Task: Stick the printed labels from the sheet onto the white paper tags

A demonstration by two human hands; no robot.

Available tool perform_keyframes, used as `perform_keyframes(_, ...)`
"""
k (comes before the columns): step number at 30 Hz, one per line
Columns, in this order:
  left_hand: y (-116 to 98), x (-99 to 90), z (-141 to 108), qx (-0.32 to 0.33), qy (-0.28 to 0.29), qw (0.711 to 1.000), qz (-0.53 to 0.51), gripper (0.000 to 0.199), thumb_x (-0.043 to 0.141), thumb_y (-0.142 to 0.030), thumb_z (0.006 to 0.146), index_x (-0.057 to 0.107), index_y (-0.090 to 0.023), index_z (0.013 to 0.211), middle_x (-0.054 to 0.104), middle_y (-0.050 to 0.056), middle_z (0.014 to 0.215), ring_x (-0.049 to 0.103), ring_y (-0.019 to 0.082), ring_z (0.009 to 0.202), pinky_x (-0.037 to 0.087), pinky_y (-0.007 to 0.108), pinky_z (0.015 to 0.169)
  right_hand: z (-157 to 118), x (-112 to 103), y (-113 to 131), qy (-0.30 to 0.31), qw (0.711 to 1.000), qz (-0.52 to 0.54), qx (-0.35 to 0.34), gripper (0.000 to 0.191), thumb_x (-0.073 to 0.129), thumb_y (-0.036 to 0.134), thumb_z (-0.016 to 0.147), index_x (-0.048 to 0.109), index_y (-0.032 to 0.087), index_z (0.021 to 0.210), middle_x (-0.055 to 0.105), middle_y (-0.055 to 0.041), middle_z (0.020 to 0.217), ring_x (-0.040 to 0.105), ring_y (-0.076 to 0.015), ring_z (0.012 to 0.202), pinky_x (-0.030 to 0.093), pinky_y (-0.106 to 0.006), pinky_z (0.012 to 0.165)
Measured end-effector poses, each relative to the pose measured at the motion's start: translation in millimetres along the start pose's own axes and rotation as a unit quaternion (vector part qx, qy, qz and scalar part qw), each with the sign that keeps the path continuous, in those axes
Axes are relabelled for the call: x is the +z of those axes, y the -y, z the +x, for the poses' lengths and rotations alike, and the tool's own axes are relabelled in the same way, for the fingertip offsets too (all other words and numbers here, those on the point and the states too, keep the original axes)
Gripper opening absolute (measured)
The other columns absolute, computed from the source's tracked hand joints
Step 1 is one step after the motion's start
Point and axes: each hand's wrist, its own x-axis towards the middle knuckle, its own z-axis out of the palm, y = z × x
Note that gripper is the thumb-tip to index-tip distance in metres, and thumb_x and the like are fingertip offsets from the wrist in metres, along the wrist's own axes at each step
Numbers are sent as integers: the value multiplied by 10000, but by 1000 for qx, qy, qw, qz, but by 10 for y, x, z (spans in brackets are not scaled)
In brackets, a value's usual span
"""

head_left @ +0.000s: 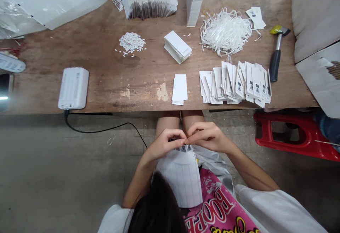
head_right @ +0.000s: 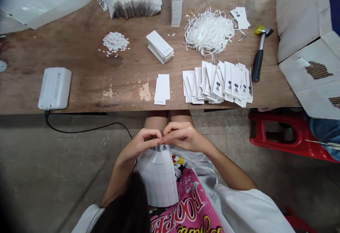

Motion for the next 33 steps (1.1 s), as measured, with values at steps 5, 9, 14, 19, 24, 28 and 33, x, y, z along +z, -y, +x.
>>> perform_keyframes(5,25,16,0,23,-124,981,151,160,519,-280,847,630,-166,850,603,-6,688,558,127,656,420,232,657,107,-117,100,-2,999,-36,11,106,593,140,880,686,166,835,649,-74,892,619,-154,850,511,-305,753)
perform_keyframes(9,45,84,67,6,-279,852,442,488,482,-172,835,528,-287,1307,667,-20,758,631,166,723,440,266,729,396,-300,43,-89,984,-96,121,65,569,147,867,631,168,868,662,-41,839,624,-145,789,502,-279,721)
perform_keyframes(14,64,139,233,-50,-296,732,612,683,473,-158,832,314,-300,1480,675,-1,728,634,191,663,437,278,660,855,-418,-234,-81,958,-233,145,114,570,84,797,638,154,856,668,-22,805,581,-132,696,444,-255,657)
perform_keyframes(19,66,123,297,-86,-287,723,623,702,478,-177,833,277,-315,1491,677,-3,730,642,186,670,439,271,644,1048,-399,-372,-8,945,-295,143,183,514,30,799,653,139,846,681,-32,802,570,-126,666,414,-245,653)
perform_keyframes(24,88,110,295,-87,-292,723,620,705,485,-176,829,284,-340,1485,685,-12,749,641,185,672,446,276,652,1038,-386,-365,-6,940,-309,141,182,515,29,799,659,132,841,679,-33,791,566,-121,650,406,-234,640)
perform_keyframes(28,89,107,299,-86,-290,727,617,711,494,-165,818,298,-325,1482,687,-5,761,643,181,693,455,271,677,1027,-369,-374,-11,939,-315,137,183,516,25,792,657,137,827,673,-30,786,563,-121,652,411,-232,641)
perform_keyframes(33,54,107,327,-97,-286,730,613,737,494,-162,816,256,-298,1500,695,8,771,648,191,717,457,274,680,1025,-360,-402,-10,938,-323,128,171,525,22,801,656,127,836,684,-54,831,601,-143,726,436,-245,685)
